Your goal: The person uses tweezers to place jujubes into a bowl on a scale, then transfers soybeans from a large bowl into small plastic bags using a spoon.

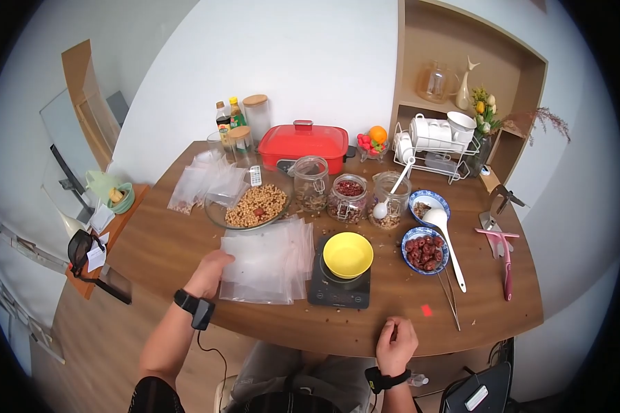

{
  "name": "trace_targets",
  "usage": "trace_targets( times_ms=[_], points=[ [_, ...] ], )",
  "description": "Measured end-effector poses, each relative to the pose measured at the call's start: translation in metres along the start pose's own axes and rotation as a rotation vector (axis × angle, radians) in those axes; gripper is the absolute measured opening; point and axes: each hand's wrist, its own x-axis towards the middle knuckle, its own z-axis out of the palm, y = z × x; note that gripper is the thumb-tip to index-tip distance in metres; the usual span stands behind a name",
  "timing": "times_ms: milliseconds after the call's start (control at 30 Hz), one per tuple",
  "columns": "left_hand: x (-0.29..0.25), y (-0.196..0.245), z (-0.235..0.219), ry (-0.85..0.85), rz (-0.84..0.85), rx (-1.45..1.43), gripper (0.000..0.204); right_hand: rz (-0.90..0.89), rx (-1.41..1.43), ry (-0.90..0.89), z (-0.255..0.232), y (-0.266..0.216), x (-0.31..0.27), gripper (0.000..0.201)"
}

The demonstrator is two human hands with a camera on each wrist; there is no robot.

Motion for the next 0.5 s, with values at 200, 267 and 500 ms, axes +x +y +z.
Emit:
trace_targets(
  times_ms=[200,267,500],
  points=[
    [0.03,-0.031,-0.012,0.139,0.072,0.271,0.062,-0.006,-0.004,0.008,-0.001,0.001,0.0,0.005],
    [0.035,-0.023,-0.018,0.225,0.134,0.463,0.062,0.014,0.005,0.004,-0.002,0.001,0.0,0.005],
    [0.076,0.022,-0.04,0.659,0.563,1.065,0.039,0.01,-0.027,-0.014,0.001,0.007,-0.001,0.003]
  ],
)
